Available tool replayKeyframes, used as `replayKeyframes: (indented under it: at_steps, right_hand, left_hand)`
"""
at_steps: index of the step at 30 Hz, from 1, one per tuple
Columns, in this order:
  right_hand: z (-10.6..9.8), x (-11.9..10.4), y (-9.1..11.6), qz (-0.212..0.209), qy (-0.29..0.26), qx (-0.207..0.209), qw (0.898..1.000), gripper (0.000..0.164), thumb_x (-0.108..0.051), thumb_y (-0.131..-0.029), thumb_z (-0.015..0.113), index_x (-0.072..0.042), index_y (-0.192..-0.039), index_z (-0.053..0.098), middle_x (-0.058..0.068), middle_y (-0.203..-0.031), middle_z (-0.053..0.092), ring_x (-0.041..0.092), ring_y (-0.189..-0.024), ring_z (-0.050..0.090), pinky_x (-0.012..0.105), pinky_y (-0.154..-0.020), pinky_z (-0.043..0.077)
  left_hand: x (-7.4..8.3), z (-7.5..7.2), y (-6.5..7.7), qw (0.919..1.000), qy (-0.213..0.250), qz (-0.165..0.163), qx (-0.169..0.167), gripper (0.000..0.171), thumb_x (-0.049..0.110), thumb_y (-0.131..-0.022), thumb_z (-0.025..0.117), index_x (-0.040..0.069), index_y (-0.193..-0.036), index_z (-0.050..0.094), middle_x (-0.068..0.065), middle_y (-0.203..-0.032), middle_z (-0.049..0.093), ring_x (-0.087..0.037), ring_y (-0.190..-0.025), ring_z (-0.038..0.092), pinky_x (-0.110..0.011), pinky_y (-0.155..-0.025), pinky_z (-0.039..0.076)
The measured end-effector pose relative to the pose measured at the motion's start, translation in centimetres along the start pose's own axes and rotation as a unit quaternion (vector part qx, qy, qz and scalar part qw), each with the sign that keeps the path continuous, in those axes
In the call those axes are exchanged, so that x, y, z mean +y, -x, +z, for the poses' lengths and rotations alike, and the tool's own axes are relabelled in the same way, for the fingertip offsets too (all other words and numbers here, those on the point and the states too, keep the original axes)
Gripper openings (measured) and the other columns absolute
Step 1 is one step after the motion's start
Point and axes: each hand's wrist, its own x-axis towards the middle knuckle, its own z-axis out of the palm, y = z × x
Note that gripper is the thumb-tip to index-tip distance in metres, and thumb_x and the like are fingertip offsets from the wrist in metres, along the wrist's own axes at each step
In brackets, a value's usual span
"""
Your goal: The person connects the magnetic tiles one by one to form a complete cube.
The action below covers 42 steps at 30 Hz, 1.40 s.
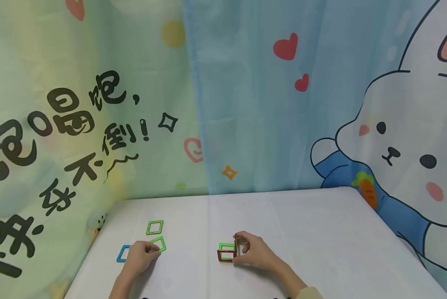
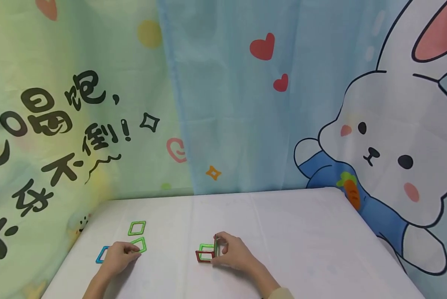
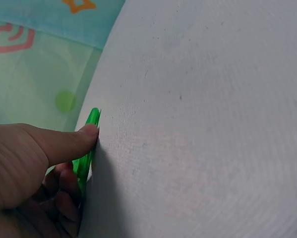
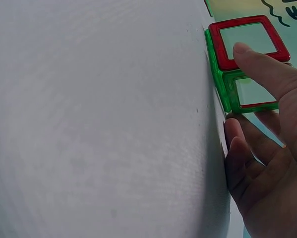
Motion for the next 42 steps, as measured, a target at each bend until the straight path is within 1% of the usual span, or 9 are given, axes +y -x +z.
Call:
replayKeyframes:
  at_steps: [4,7,11,17,23,27,31,38,42]
  right_hand:
    - [0.0,-0.2,-0.3,0.002,-0.001,-0.006,1.0,0.065,-0.023,-0.072,0.087,-0.002,-0.125,0.056,0.009,-0.114,0.065,0.017,-0.077,0.05,0.028,-0.063,0.041]
    - [0.0,-0.2,-0.4,0.005,0.001,-0.006,1.0,0.065,-0.021,-0.072,0.088,-0.002,-0.125,0.057,0.009,-0.113,0.065,0.017,-0.077,0.051,0.028,-0.063,0.041]
    - [0.1,-0.2,-0.4,0.001,0.001,-0.008,1.0,0.065,-0.022,-0.071,0.088,-0.003,-0.125,0.057,0.008,-0.112,0.066,0.018,-0.077,0.051,0.028,-0.064,0.041]
    - [0.3,-0.2,-0.2,0.002,-0.007,-0.011,1.0,0.065,-0.022,-0.072,0.088,-0.003,-0.125,0.056,0.008,-0.112,0.066,0.018,-0.078,0.051,0.028,-0.064,0.041]
    - [0.5,0.0,0.0,0.007,-0.007,-0.017,1.0,0.065,-0.021,-0.072,0.088,-0.003,-0.126,0.056,0.009,-0.113,0.065,0.017,-0.079,0.051,0.029,-0.064,0.041]
    - [0.2,0.0,0.1,0.008,-0.003,-0.009,1.0,0.066,-0.024,-0.072,0.087,-0.003,-0.126,0.056,0.009,-0.114,0.065,0.018,-0.079,0.052,0.028,-0.065,0.042]
    - [-0.2,0.0,0.2,0.01,0.001,0.007,1.0,0.066,-0.025,-0.071,0.088,-0.003,-0.125,0.057,0.007,-0.112,0.065,0.019,-0.078,0.052,0.028,-0.065,0.042]
    - [0.0,0.3,0.4,0.013,0.004,0.006,1.0,0.067,-0.025,-0.071,0.088,-0.003,-0.125,0.057,0.007,-0.111,0.065,0.017,-0.077,0.052,0.027,-0.064,0.042]
    - [0.0,0.1,-0.1,0.007,0.003,0.004,1.0,0.066,-0.027,-0.071,0.088,-0.003,-0.125,0.057,0.005,-0.11,0.064,0.017,-0.076,0.052,0.028,-0.064,0.042]
  left_hand:
    - [0.8,-0.2,0.0,0.9999,0.009,0.012,-0.007,0.007,0.009,-0.081,0.077,0.006,-0.087,0.074,-0.002,-0.087,0.059,-0.02,-0.08,0.055,-0.036,-0.068,0.047]
    - [1.5,-0.4,-0.1,0.9989,0.028,0.033,-0.018,0.005,0.011,-0.084,0.075,0.008,-0.088,0.075,-0.004,-0.095,0.064,-0.021,-0.083,0.059,-0.039,-0.068,0.049]
    - [2.3,-0.3,-0.1,0.9968,0.047,0.055,-0.033,0.006,0.014,-0.088,0.072,0.008,-0.089,0.074,-0.002,-0.091,0.069,-0.015,-0.074,0.06,-0.033,-0.062,0.048]
    - [2.7,0.7,-0.1,0.9953,0.062,0.064,-0.038,0.008,0.017,-0.089,0.071,0.009,-0.09,0.075,0.002,-0.088,0.069,-0.013,-0.072,0.057,-0.031,-0.063,0.046]
    - [1.9,1.5,0.0,0.9943,0.081,0.069,-0.008,0.01,0.012,-0.089,0.07,0.006,-0.096,0.074,0.001,-0.086,0.068,-0.013,-0.071,0.058,-0.029,-0.061,0.047]
    - [1.9,1.7,-0.1,0.9934,0.076,0.085,0.013,0.016,0.006,-0.086,0.073,0.003,-0.102,0.073,-0.001,-0.088,0.068,-0.013,-0.074,0.059,-0.028,-0.062,0.048]
    - [2.1,2.2,-0.5,0.9917,0.08,0.092,0.043,0.016,0.005,-0.082,0.077,0.002,-0.096,0.072,-0.001,-0.082,0.067,-0.013,-0.073,0.059,-0.027,-0.062,0.048]
    - [2.0,3.0,-0.3,0.9889,0.12,0.053,0.069,0.013,0.01,-0.078,0.081,0.003,-0.087,0.074,0.0,-0.077,0.069,-0.012,-0.068,0.062,-0.025,-0.058,0.049]
    - [2.3,3.4,-0.4,0.9832,0.149,0.057,0.089,0.013,0.009,-0.081,0.079,0.002,-0.091,0.076,-0.005,-0.083,0.071,-0.014,-0.072,0.064,-0.024,-0.061,0.049]
